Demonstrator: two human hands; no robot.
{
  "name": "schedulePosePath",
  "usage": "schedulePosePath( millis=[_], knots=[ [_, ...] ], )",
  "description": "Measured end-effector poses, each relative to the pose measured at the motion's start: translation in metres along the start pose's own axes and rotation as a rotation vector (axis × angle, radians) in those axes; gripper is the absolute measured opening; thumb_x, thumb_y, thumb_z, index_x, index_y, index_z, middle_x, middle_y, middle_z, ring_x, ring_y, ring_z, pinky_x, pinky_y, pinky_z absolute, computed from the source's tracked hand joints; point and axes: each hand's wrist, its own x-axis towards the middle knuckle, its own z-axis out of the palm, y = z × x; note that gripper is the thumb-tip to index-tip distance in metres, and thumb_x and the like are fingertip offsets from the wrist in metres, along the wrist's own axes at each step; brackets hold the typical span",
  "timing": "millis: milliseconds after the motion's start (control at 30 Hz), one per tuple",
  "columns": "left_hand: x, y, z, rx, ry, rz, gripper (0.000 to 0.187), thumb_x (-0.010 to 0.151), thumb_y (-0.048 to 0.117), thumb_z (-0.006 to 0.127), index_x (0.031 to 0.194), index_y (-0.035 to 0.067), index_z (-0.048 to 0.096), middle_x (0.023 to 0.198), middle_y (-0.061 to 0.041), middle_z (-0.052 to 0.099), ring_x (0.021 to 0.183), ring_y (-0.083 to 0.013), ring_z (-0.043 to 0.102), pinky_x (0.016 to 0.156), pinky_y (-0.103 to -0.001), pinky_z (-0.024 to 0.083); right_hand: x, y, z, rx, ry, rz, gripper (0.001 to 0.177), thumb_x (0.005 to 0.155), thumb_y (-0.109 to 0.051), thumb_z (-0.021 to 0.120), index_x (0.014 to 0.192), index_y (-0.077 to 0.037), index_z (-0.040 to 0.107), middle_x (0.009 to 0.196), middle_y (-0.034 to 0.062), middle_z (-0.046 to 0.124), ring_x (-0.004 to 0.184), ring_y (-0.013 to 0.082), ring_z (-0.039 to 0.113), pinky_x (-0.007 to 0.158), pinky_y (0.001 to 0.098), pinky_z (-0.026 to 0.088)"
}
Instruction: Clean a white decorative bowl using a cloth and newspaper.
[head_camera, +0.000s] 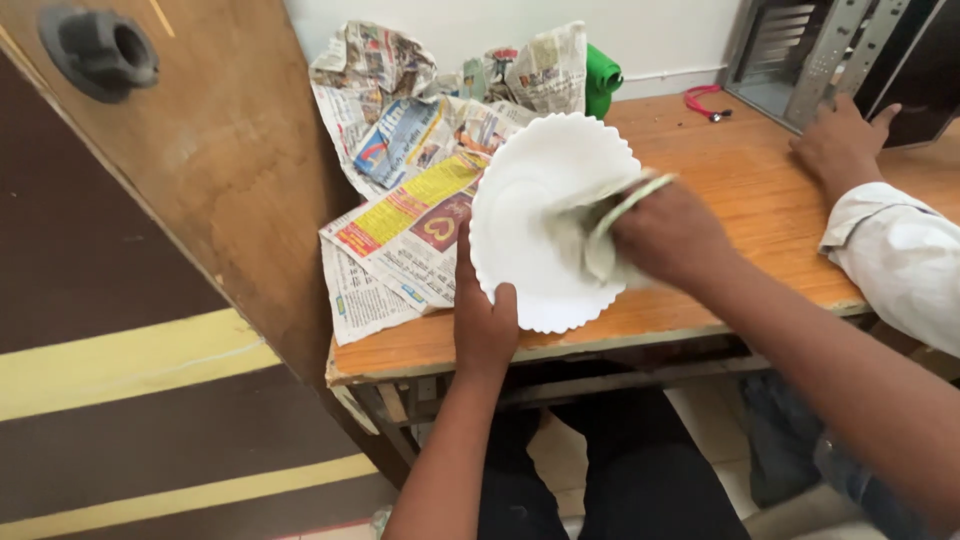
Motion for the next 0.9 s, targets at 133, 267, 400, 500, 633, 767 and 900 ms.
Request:
schedulePosePath(
  millis=[133,267,400,500,633,767,900],
  knots=[
    [0.002,0.009,0.001,0.05,-0.006,-0.064,0.088,0.079,-0.003,0.043,0.164,0.007,0.02,0.161,-0.021,0.041,0.148,-0.0309,0.047,0.12,-0.037,0.037,0.027,0.0,-0.025,-0.156,0.557,0.026,0.021,0.082,-0.011,0.073,0.102,-0.004,0.072,0.107,0.0198,0.068,0.1,0.0392,0.063,0.087,0.0488,0.049],
    [-0.003,-0.001,0.0,0.038,-0.024,-0.127,0.086,0.081,-0.002,0.044,0.163,0.006,0.019,0.16,-0.021,0.041,0.143,-0.0315,0.049,0.118,-0.037,0.038,0.07,-0.007,0.028,0.367,0.818,0.3,0.02,0.099,-0.011,0.07,0.116,-0.002,0.068,0.118,0.0195,0.067,0.11,0.0389,0.063,0.096,0.0452,0.05],
    [-0.001,-0.019,-0.002,0.099,-0.003,-0.043,0.082,0.084,-0.002,0.046,0.162,0.002,0.021,0.161,-0.023,0.043,0.148,-0.0328,0.046,0.122,-0.038,0.035,0.069,-0.04,0.064,0.651,0.522,0.283,0.029,0.088,-0.012,0.071,0.116,-0.004,0.071,0.113,0.0181,0.07,0.107,0.0376,0.066,0.094,0.0452,0.052],
    [-0.004,-0.015,-0.001,0.095,-0.005,-0.033,0.08,0.088,-0.001,0.049,0.163,0.003,0.021,0.162,-0.023,0.041,0.15,-0.0333,0.044,0.124,-0.039,0.033,0.031,-0.048,0.077,0.666,0.126,0.153,0.025,0.084,-0.014,0.071,0.107,-0.004,0.072,0.105,0.0184,0.07,0.102,0.0369,0.065,0.088,0.0462,0.052],
    [0.001,0.003,0.0,0.056,0.008,-0.044,0.086,0.083,-0.004,0.046,0.164,0.009,0.021,0.166,-0.022,0.035,0.154,-0.0344,0.037,0.124,-0.039,0.03,-0.006,-0.031,0.046,0.3,-0.143,-0.014,0.014,0.081,-0.018,0.07,0.089,-0.012,0.08,0.09,0.0118,0.073,0.094,0.0349,0.066,0.085,0.0487,0.051],
    [0.0,0.007,0.0,0.119,-0.01,0.013,0.088,0.083,-0.004,0.045,0.165,0.012,0.018,0.166,-0.021,0.035,0.155,-0.0344,0.037,0.125,-0.04,0.03,0.004,0.011,0.027,-0.158,-0.006,-0.057,0.008,0.074,-0.015,0.074,0.079,-0.009,0.075,0.096,0.0112,0.071,0.096,0.0327,0.066,0.085,0.0472,0.052],
    [0.001,0.013,0.001,0.119,-0.037,-0.077,0.088,0.082,-0.002,0.043,0.165,0.013,0.018,0.163,-0.019,0.041,0.15,-0.0311,0.045,0.121,-0.039,0.037,0.03,-0.004,-0.018,-0.267,0.481,0.034,0.011,0.076,-0.015,0.075,0.085,-0.009,0.076,0.1,0.0182,0.069,0.092,0.0349,0.065,0.079,0.0483,0.052]
  ],
)
